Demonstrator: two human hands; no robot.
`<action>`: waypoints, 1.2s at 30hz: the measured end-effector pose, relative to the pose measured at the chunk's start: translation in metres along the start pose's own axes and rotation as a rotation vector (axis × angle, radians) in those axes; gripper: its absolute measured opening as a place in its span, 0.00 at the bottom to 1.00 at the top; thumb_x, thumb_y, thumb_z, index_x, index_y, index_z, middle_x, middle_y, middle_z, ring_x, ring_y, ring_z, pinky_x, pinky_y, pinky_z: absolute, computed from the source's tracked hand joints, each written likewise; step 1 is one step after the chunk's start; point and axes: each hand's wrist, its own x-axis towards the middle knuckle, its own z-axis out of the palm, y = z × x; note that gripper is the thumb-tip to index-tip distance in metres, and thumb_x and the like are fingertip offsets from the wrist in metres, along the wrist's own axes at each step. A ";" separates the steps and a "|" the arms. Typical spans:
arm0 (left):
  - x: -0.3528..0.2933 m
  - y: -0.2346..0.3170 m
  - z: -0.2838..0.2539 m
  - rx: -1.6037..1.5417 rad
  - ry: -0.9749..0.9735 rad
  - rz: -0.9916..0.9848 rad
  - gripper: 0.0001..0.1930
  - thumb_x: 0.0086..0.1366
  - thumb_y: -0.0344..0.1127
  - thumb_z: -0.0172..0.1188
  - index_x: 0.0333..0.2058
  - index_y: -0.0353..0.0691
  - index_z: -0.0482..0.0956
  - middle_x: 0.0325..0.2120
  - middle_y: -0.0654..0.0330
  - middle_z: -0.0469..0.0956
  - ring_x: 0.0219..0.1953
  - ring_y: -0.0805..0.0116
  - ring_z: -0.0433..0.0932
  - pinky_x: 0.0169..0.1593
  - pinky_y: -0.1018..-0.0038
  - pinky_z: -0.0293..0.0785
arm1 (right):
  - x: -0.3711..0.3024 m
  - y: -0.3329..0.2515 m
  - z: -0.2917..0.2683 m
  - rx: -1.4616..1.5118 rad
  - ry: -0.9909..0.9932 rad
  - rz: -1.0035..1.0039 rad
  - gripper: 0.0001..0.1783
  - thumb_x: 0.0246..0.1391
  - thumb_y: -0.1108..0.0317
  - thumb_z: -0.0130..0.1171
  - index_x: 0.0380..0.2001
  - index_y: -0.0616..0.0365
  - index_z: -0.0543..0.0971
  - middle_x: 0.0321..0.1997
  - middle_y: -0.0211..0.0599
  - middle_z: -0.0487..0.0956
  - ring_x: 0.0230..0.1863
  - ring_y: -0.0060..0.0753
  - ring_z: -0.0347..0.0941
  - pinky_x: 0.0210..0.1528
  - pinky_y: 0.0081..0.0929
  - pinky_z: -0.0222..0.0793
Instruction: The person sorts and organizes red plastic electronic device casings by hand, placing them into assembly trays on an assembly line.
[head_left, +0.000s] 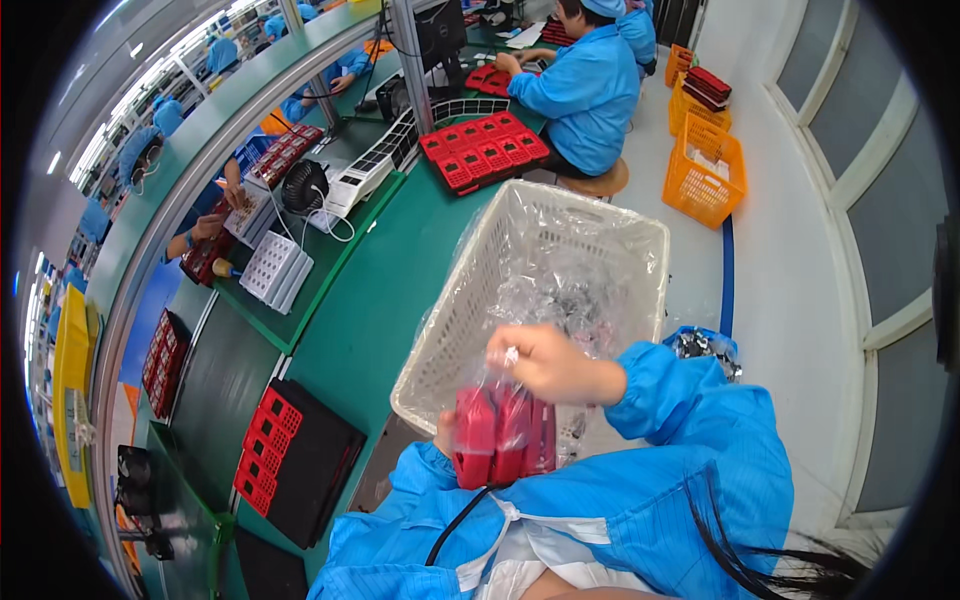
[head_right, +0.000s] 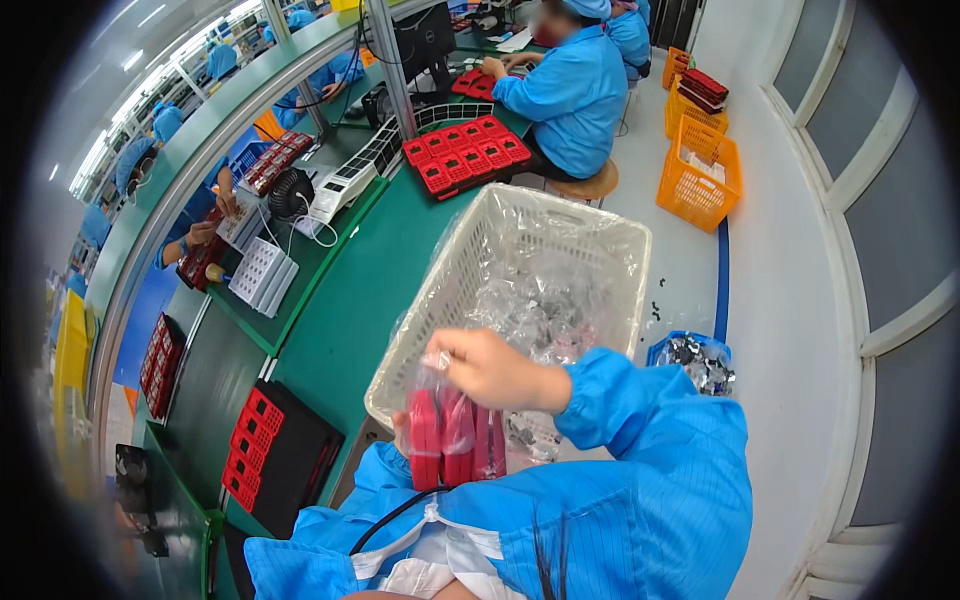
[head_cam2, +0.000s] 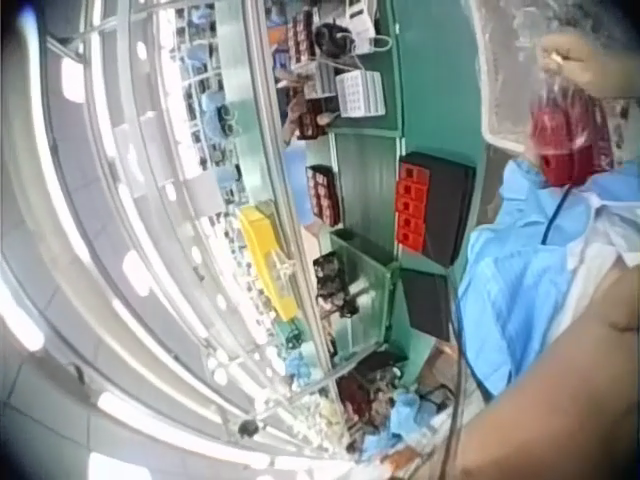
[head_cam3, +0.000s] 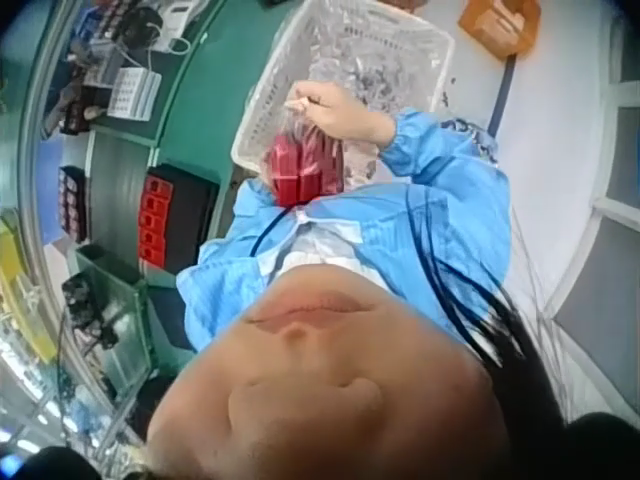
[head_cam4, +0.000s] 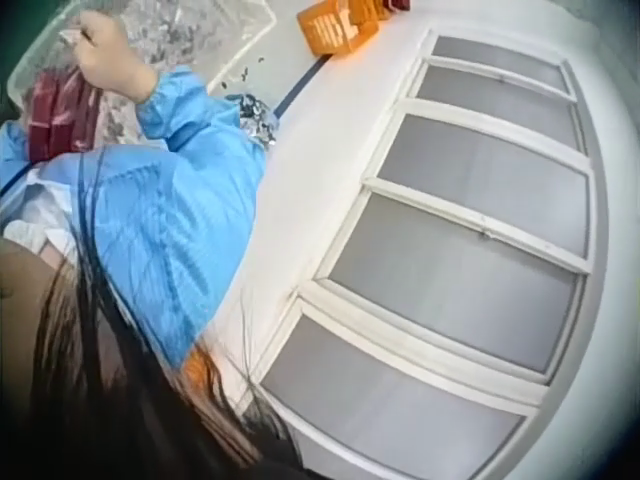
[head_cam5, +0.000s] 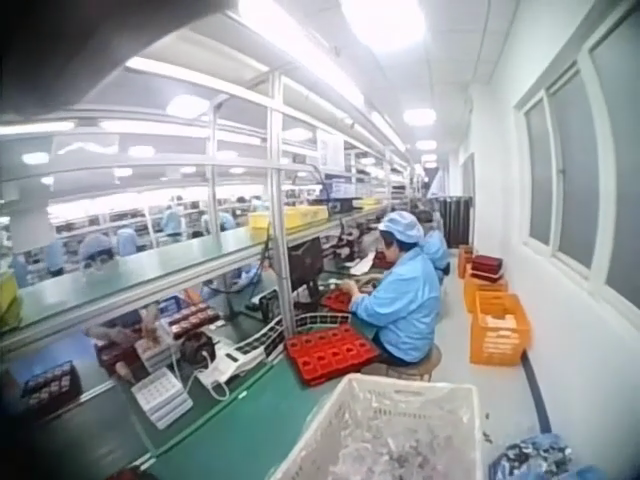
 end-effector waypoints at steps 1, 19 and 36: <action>0.001 0.004 0.001 0.068 -0.037 -0.007 0.42 0.52 0.57 0.60 0.59 0.36 0.60 0.55 0.50 0.67 0.56 0.57 0.68 0.60 0.59 0.62 | 0.005 -0.012 -0.008 0.057 0.005 -0.018 0.08 0.60 0.67 0.50 0.31 0.60 0.73 0.25 0.26 0.71 0.29 0.16 0.65 0.33 0.20 0.63; -0.043 0.009 0.011 0.123 0.104 -0.123 0.50 0.30 0.44 0.77 0.53 0.31 0.63 0.36 0.55 0.77 0.32 0.66 0.78 0.37 0.73 0.75 | 0.098 0.107 -0.128 -0.639 0.898 -0.392 0.13 0.56 0.61 0.55 0.38 0.59 0.76 0.33 0.40 0.76 0.30 0.35 0.73 0.32 0.29 0.69; -0.074 0.024 0.060 0.353 0.298 -0.273 0.56 0.40 0.41 0.69 0.66 0.39 0.45 0.61 0.56 0.57 0.62 0.64 0.58 0.63 0.69 0.53 | -0.012 0.075 -0.010 -0.477 -0.078 0.196 0.12 0.56 0.61 0.48 0.31 0.60 0.70 0.27 0.45 0.73 0.30 0.50 0.70 0.33 0.39 0.65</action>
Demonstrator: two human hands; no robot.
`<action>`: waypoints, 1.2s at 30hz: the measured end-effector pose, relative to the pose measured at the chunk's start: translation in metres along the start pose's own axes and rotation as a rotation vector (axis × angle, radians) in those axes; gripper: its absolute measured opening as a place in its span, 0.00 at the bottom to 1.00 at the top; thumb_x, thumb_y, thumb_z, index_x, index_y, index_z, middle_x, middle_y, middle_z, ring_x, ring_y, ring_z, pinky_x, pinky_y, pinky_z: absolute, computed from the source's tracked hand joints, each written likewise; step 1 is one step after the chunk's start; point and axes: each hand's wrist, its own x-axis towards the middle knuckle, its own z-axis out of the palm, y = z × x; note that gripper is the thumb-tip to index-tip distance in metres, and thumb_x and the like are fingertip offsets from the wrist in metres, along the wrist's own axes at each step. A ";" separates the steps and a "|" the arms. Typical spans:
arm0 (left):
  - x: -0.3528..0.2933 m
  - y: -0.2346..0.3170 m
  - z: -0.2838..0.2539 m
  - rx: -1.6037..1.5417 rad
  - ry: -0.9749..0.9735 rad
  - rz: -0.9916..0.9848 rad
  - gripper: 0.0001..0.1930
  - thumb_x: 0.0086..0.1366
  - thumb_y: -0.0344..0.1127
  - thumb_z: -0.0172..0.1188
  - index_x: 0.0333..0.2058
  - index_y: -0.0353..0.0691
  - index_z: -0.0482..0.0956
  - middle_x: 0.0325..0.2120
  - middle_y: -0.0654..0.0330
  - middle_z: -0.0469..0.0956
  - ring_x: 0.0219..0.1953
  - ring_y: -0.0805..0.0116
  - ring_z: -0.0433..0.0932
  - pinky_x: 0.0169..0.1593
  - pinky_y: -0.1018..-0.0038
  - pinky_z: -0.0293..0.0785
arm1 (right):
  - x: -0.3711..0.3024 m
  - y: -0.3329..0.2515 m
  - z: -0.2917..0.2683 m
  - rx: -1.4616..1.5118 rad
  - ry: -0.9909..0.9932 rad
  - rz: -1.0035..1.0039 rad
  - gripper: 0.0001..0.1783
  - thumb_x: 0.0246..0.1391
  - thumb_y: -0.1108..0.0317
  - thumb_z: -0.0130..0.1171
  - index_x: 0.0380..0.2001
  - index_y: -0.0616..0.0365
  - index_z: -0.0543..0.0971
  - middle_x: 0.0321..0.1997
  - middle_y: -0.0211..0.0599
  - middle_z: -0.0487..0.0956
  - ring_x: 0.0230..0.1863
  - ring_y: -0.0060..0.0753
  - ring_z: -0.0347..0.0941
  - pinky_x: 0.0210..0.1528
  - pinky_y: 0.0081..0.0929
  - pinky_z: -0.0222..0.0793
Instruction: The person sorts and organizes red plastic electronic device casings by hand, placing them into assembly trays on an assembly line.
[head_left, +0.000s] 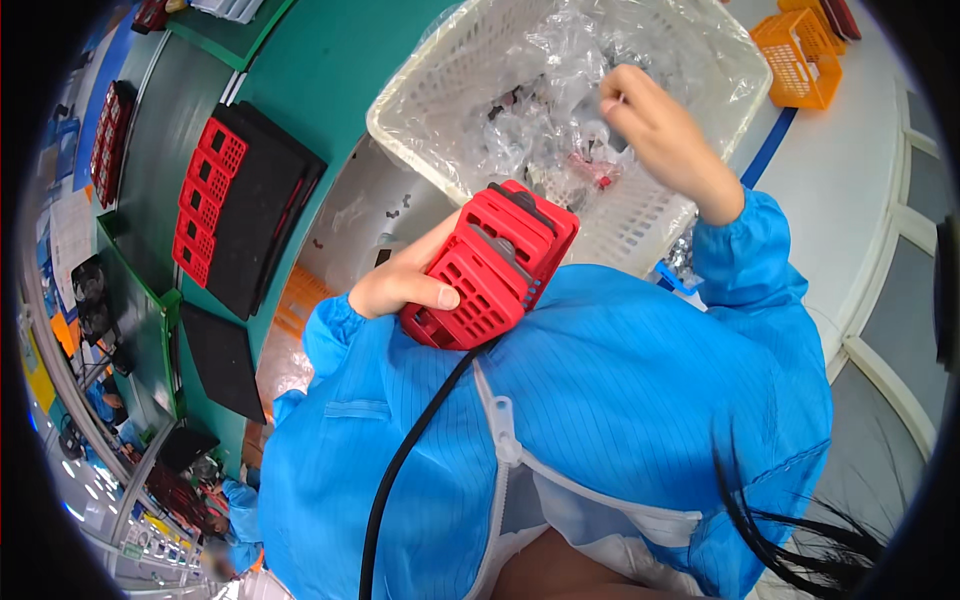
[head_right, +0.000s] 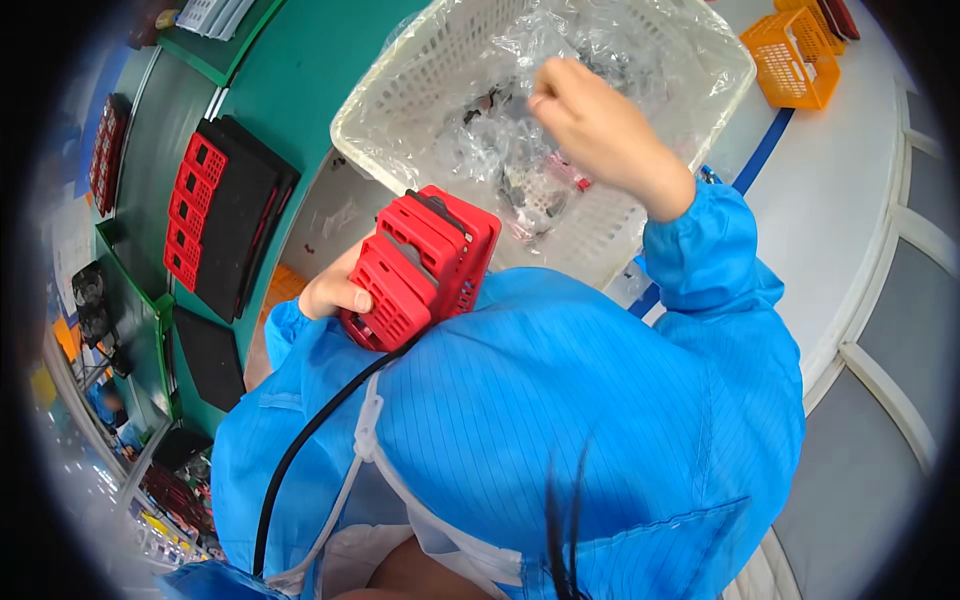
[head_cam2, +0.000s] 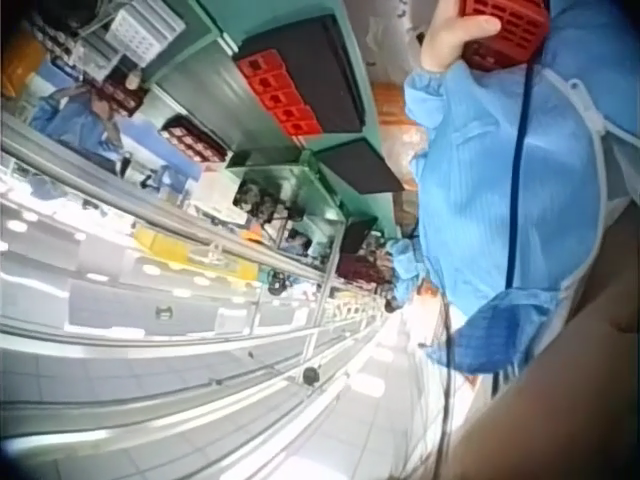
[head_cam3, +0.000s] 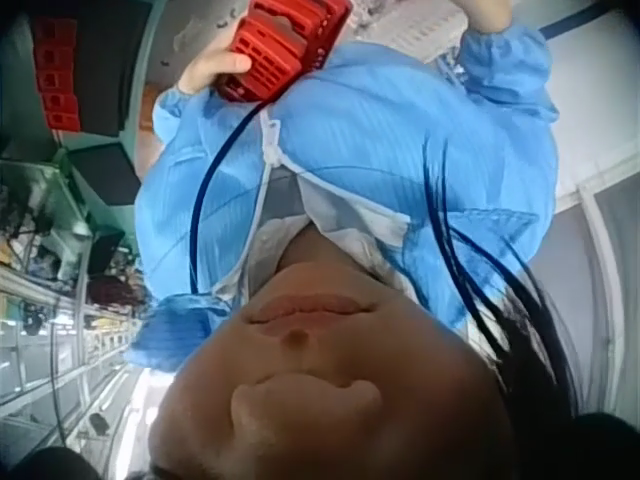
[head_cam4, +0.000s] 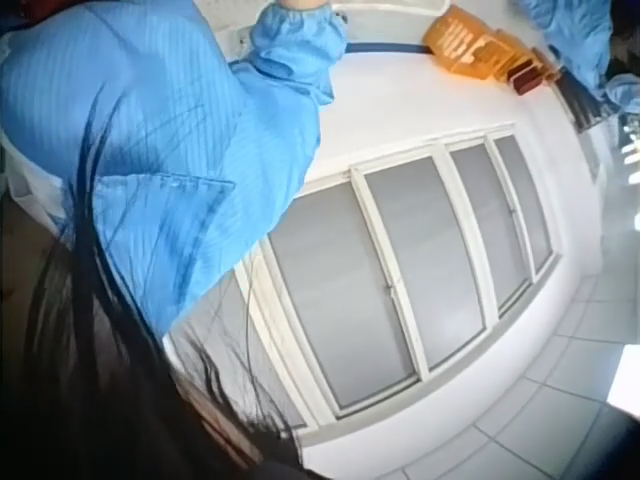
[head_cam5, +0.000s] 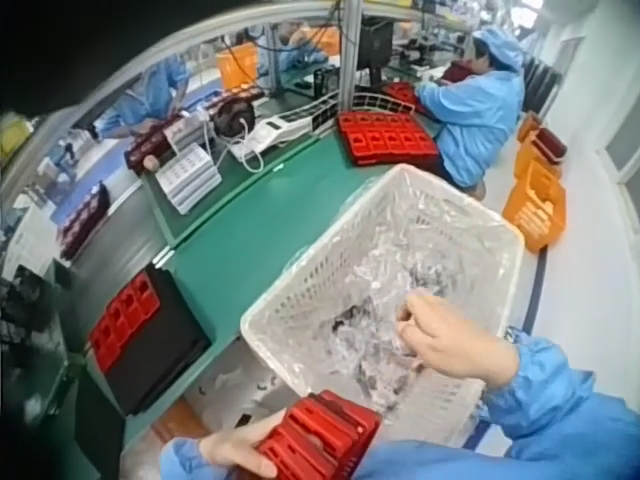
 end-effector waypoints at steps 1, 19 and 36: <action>0.000 0.003 0.003 0.007 0.020 -0.017 0.54 0.41 0.40 0.68 0.66 0.39 0.45 0.61 0.56 0.58 0.62 0.64 0.59 0.63 0.69 0.54 | 0.001 -0.001 0.000 -0.077 0.089 -0.165 0.12 0.56 0.61 0.48 0.30 0.59 0.70 0.26 0.43 0.73 0.28 0.50 0.70 0.32 0.39 0.65; 0.005 -0.004 0.004 -0.014 -0.024 0.020 0.50 0.46 0.37 0.67 0.64 0.38 0.47 0.53 0.55 0.66 0.54 0.66 0.68 0.57 0.69 0.64 | 0.009 -0.040 0.008 0.189 -0.338 -0.296 0.15 0.57 0.65 0.50 0.20 0.62 0.67 0.15 0.31 0.65 0.19 0.18 0.59 0.21 0.26 0.57; -0.014 -0.014 0.009 -0.027 0.045 0.015 0.47 0.48 0.40 0.63 0.65 0.40 0.46 0.58 0.55 0.61 0.59 0.63 0.63 0.60 0.67 0.60 | -0.049 -0.087 0.025 -0.212 -0.042 -0.460 0.10 0.46 0.63 0.62 0.24 0.56 0.72 0.25 0.33 0.70 0.25 0.35 0.71 0.25 0.28 0.67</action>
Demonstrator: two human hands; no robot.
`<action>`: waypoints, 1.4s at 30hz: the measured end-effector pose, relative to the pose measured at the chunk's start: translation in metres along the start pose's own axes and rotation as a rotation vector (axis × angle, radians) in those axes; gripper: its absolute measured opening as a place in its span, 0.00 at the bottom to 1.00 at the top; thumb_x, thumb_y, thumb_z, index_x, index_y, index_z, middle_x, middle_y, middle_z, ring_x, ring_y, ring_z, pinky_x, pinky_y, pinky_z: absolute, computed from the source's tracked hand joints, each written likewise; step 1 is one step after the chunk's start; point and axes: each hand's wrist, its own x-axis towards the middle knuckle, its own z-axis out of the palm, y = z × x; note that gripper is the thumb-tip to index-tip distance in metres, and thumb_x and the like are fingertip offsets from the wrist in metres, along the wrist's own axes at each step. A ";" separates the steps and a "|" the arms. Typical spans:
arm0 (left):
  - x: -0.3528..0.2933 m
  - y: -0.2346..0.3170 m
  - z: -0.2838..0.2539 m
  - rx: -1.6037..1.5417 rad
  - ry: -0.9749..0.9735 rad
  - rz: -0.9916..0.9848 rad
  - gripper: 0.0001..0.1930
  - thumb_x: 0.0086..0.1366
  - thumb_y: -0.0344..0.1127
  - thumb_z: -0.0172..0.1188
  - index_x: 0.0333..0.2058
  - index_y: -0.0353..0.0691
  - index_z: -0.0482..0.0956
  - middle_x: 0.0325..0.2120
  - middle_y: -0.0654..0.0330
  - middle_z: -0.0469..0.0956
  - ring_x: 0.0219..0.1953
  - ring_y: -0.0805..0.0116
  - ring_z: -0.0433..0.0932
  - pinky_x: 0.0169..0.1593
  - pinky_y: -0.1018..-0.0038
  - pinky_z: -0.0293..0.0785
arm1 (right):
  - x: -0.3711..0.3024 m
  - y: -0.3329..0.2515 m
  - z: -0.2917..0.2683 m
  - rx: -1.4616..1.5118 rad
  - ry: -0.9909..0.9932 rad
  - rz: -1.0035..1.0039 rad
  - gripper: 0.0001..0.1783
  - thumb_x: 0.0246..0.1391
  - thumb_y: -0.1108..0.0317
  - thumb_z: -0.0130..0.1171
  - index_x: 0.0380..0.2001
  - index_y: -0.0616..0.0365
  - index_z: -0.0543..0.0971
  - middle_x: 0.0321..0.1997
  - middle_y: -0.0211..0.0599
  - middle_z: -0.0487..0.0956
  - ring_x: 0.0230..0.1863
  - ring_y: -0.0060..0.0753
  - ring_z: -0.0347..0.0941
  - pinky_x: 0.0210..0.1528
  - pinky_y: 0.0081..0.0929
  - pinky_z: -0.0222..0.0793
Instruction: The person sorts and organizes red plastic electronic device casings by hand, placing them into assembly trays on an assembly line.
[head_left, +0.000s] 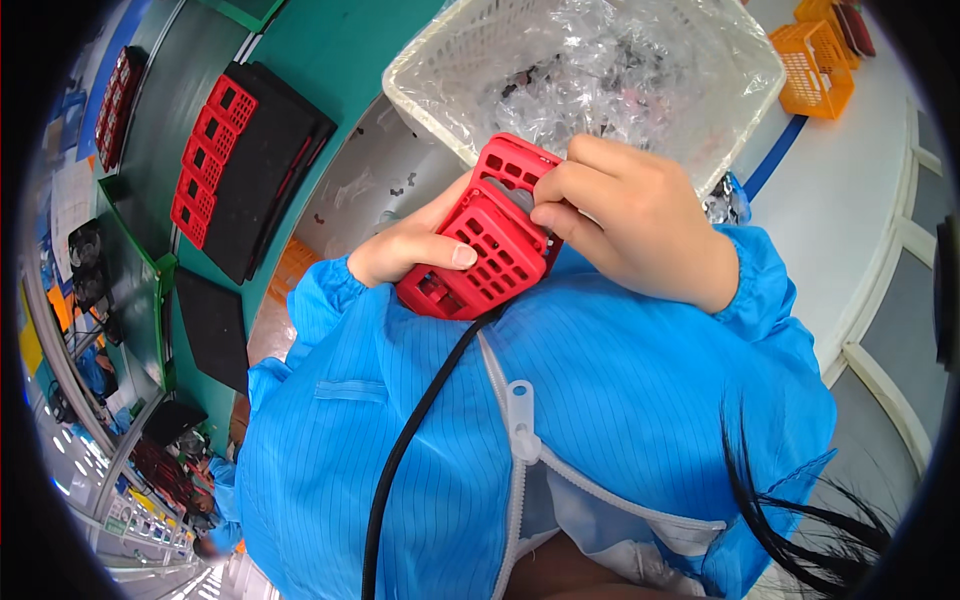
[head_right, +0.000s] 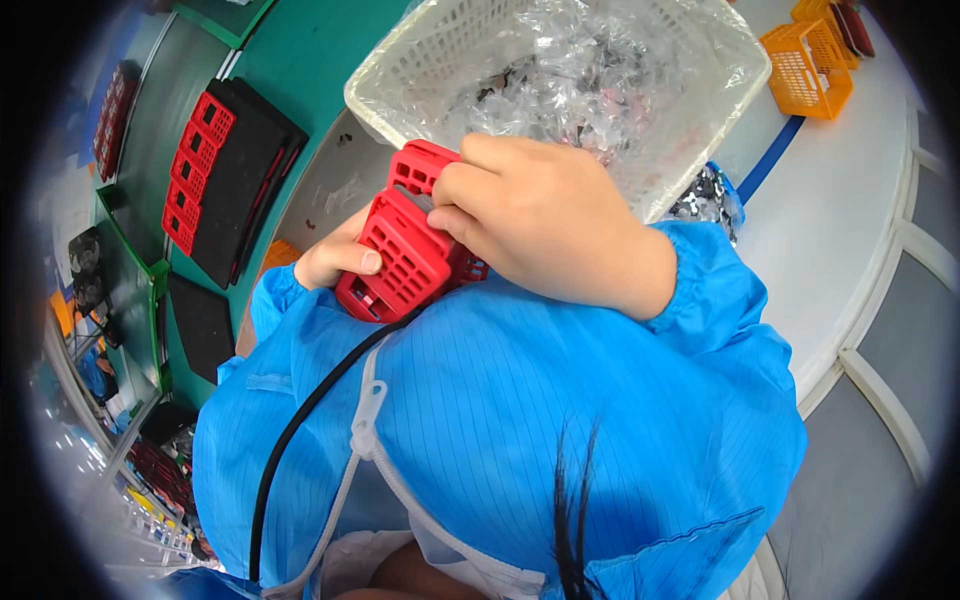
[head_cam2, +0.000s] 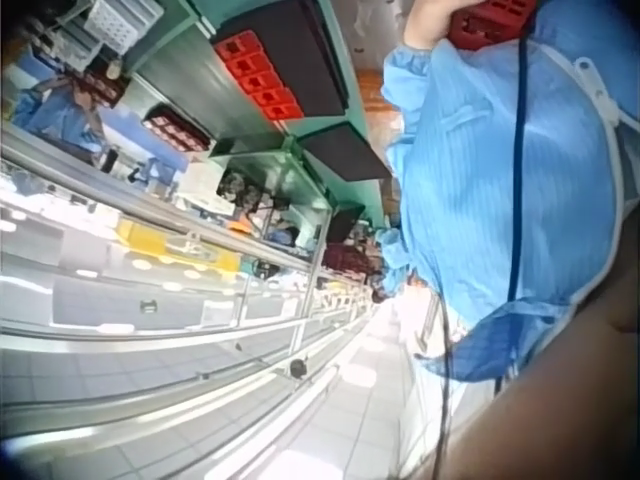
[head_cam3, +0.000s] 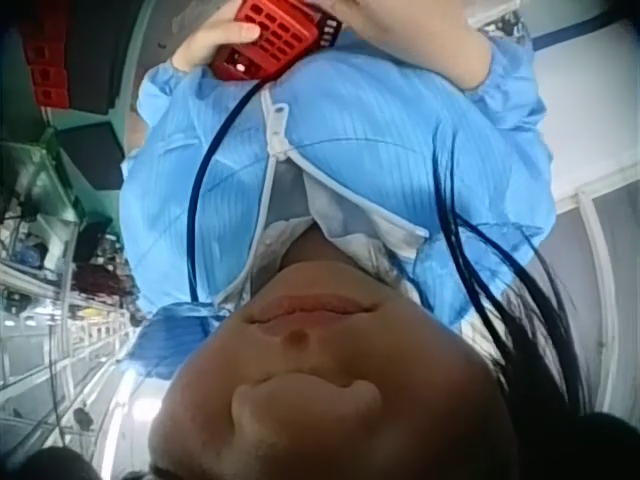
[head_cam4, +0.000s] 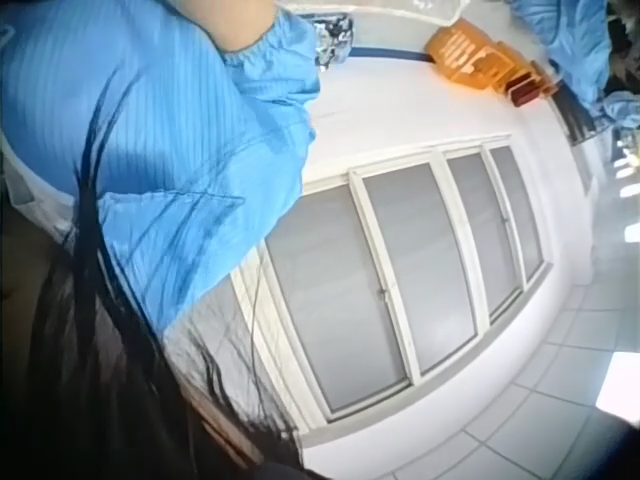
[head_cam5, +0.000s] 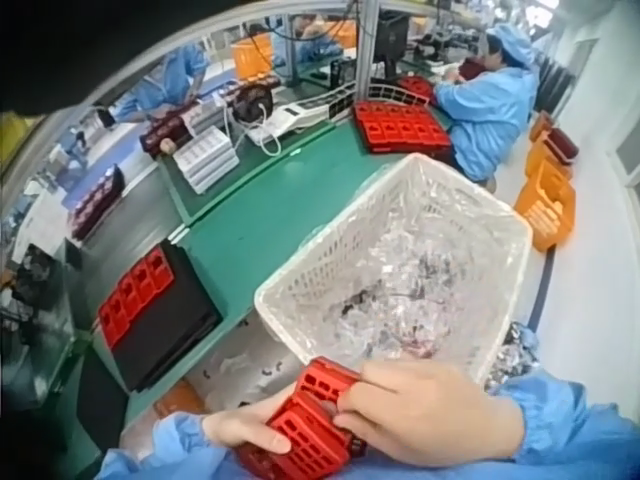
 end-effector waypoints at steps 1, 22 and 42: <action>-0.002 0.000 0.000 0.032 -0.002 0.005 0.48 0.48 0.38 0.64 0.65 0.40 0.45 0.58 0.55 0.61 0.59 0.63 0.63 0.61 0.67 0.60 | -0.001 -0.009 0.001 -0.004 0.003 -0.002 0.10 0.46 0.63 0.62 0.24 0.56 0.72 0.25 0.33 0.70 0.25 0.35 0.71 0.25 0.28 0.67; -0.009 -0.026 -0.012 -0.095 0.092 0.175 0.36 0.52 0.36 0.61 0.60 0.36 0.58 0.50 0.53 0.71 0.51 0.63 0.72 0.54 0.68 0.67 | -0.016 0.032 0.002 -0.119 0.394 0.375 0.06 0.54 0.68 0.55 0.29 0.60 0.74 0.18 0.37 0.74 0.19 0.30 0.70 0.23 0.27 0.65; 0.072 0.021 -0.008 -0.418 0.365 0.840 0.28 0.60 0.56 0.49 0.54 0.44 0.67 0.48 0.56 0.73 0.46 0.57 0.75 0.43 0.59 0.76 | -0.039 0.006 0.062 0.507 0.444 0.264 0.12 0.50 0.65 0.59 0.20 0.62 0.76 0.13 0.40 0.70 0.14 0.31 0.66 0.18 0.31 0.58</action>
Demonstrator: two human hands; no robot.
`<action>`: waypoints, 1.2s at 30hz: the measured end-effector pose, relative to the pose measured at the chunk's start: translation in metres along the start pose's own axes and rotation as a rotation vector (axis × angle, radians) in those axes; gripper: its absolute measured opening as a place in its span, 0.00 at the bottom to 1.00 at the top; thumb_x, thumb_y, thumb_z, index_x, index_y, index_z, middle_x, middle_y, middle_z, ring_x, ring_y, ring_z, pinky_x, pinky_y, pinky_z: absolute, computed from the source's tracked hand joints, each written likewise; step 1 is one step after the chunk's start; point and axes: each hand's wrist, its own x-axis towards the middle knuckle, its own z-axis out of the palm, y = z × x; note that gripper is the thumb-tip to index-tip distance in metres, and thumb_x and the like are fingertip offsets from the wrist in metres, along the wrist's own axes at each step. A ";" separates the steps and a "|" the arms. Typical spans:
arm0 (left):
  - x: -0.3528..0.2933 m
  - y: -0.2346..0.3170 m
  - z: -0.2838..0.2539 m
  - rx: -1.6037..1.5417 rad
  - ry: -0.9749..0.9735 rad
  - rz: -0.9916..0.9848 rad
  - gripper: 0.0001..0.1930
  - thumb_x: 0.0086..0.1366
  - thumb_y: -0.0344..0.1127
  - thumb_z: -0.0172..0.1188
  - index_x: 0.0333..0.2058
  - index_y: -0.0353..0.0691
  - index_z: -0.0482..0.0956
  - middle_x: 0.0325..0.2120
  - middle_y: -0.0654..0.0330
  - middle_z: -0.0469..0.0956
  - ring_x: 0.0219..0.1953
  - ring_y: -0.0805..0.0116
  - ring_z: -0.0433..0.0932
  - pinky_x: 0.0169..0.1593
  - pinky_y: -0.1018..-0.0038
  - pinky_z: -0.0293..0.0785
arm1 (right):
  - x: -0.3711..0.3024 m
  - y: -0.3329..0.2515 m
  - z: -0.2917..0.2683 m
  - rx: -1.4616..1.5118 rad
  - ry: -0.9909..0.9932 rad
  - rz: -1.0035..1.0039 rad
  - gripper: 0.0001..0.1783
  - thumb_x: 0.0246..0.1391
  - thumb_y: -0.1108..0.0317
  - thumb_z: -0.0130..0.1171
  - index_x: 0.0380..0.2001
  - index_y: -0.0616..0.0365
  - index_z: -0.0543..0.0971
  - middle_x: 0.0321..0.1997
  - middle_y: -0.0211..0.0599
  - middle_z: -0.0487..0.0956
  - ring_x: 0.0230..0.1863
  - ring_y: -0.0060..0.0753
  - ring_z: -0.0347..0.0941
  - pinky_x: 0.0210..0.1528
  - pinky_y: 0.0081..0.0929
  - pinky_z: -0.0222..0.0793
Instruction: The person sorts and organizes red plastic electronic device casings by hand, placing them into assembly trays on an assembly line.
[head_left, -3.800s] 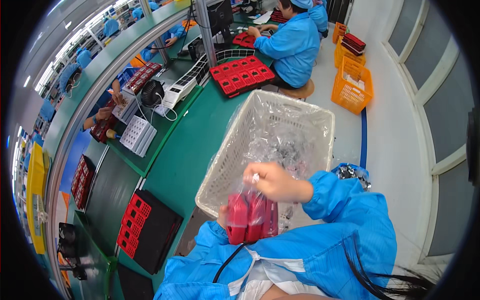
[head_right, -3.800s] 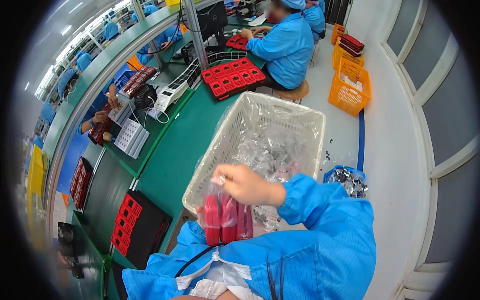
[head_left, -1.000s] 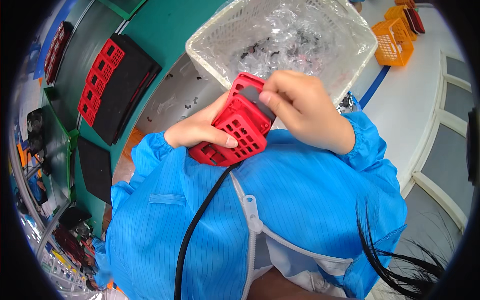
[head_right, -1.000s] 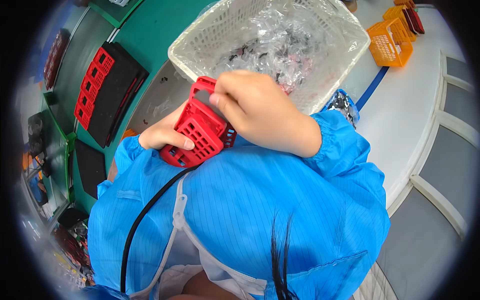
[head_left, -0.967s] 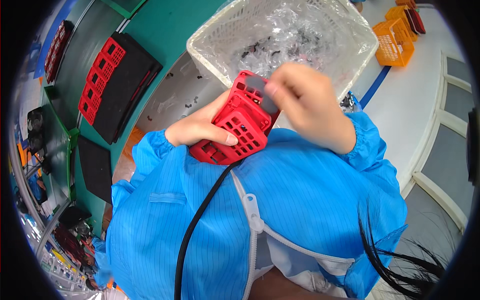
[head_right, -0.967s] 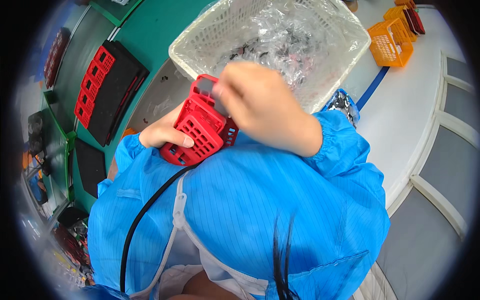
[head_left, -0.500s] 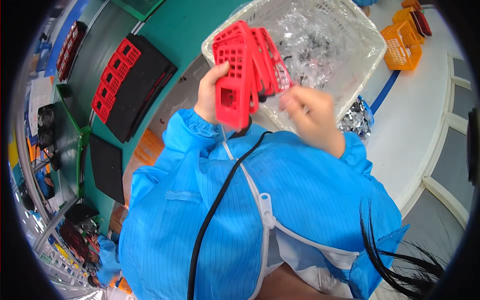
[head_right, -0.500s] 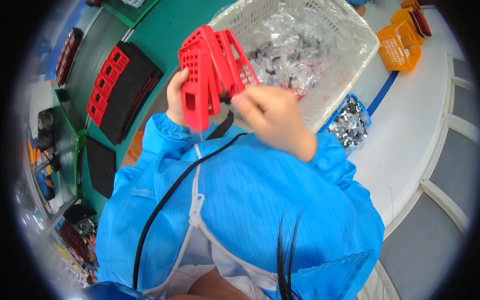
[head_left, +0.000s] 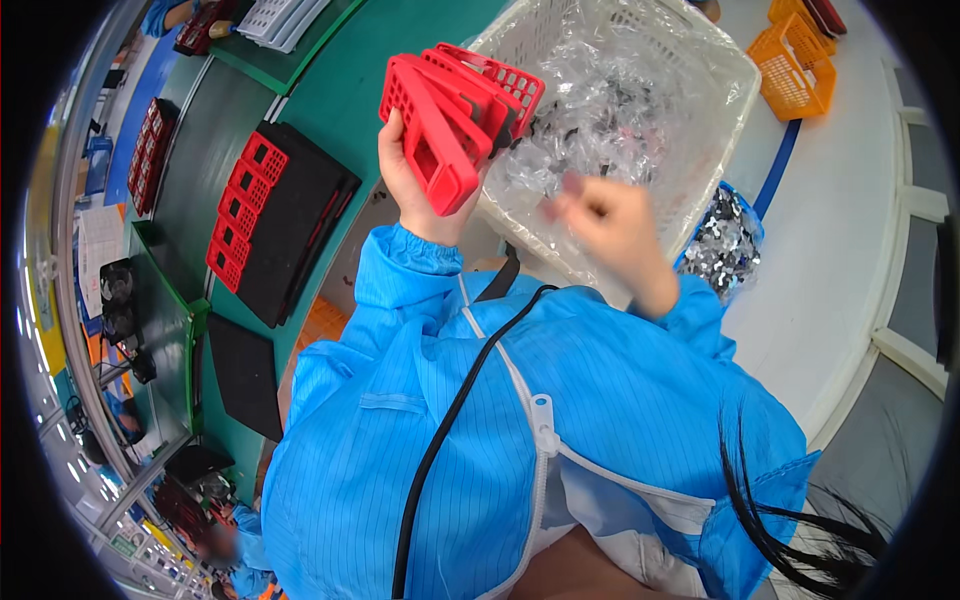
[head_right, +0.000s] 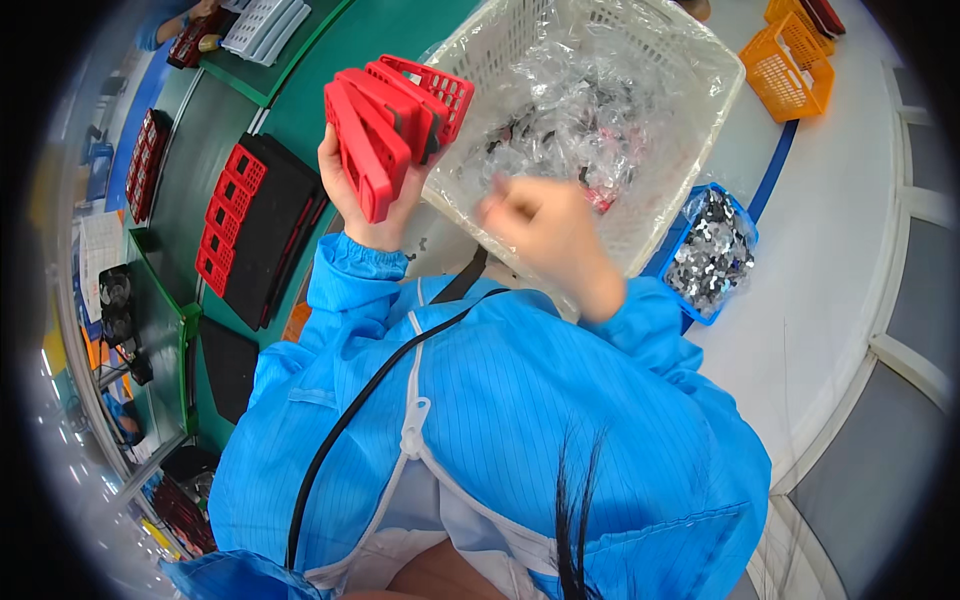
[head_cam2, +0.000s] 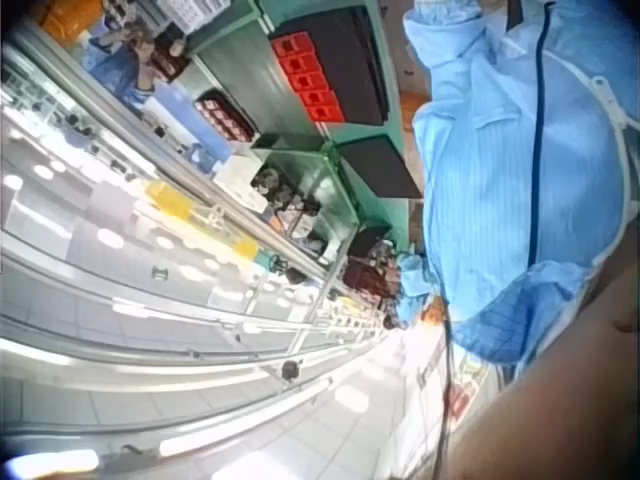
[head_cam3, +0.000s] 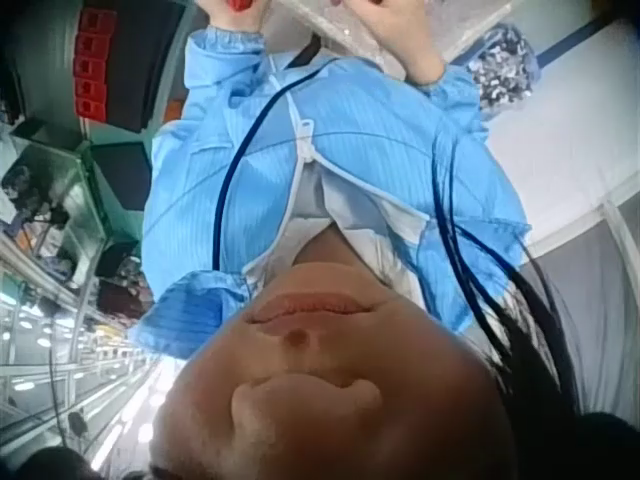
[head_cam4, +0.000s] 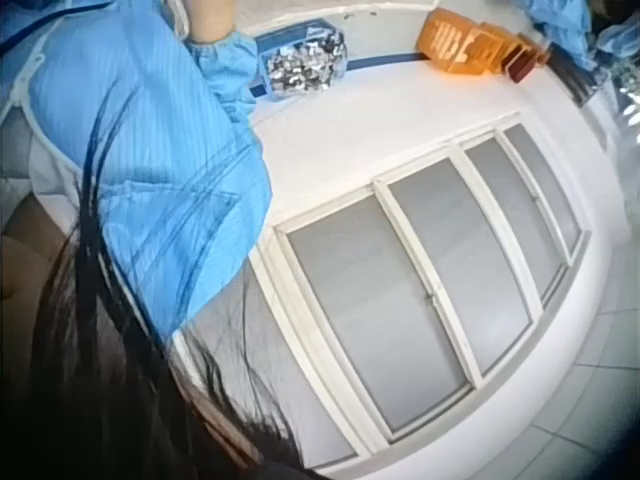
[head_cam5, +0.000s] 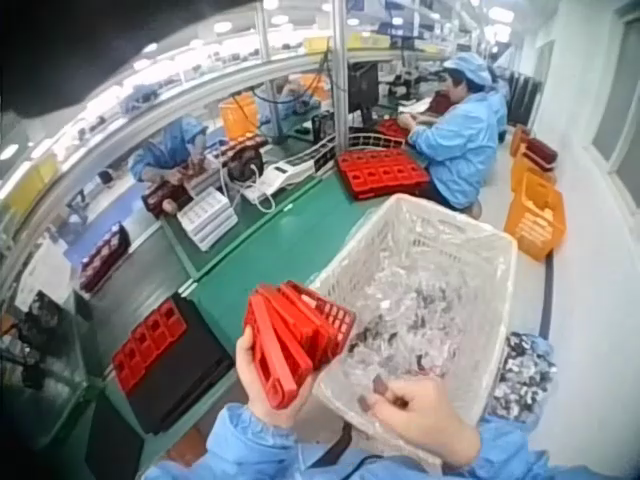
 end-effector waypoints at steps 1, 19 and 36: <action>0.001 0.001 -0.002 -0.028 -0.012 -0.007 0.29 0.60 0.56 0.49 0.54 0.45 0.67 0.49 0.56 0.72 0.47 0.58 0.74 0.43 0.59 0.76 | 0.009 0.011 -0.014 -0.158 0.042 0.255 0.12 0.49 0.64 0.61 0.21 0.62 0.77 0.14 0.39 0.71 0.14 0.29 0.66 0.18 0.30 0.58; -0.023 0.001 0.015 -0.071 -0.152 0.045 0.28 0.60 0.51 0.51 0.52 0.36 0.66 0.43 0.51 0.75 0.41 0.59 0.78 0.43 0.65 0.78 | 0.045 -0.024 -0.001 0.021 0.331 -0.303 0.06 0.41 0.77 0.60 0.18 0.61 0.72 0.15 0.31 0.66 0.15 0.19 0.61 0.17 0.20 0.54; 0.003 -0.012 0.010 -0.205 -0.145 -0.056 0.27 0.60 0.51 0.53 0.52 0.38 0.68 0.45 0.52 0.75 0.45 0.57 0.76 0.49 0.61 0.75 | 0.020 0.025 -0.015 -0.030 0.236 -0.230 0.13 0.46 0.73 0.56 0.13 0.61 0.66 0.12 0.36 0.64 0.15 0.29 0.62 0.19 0.25 0.58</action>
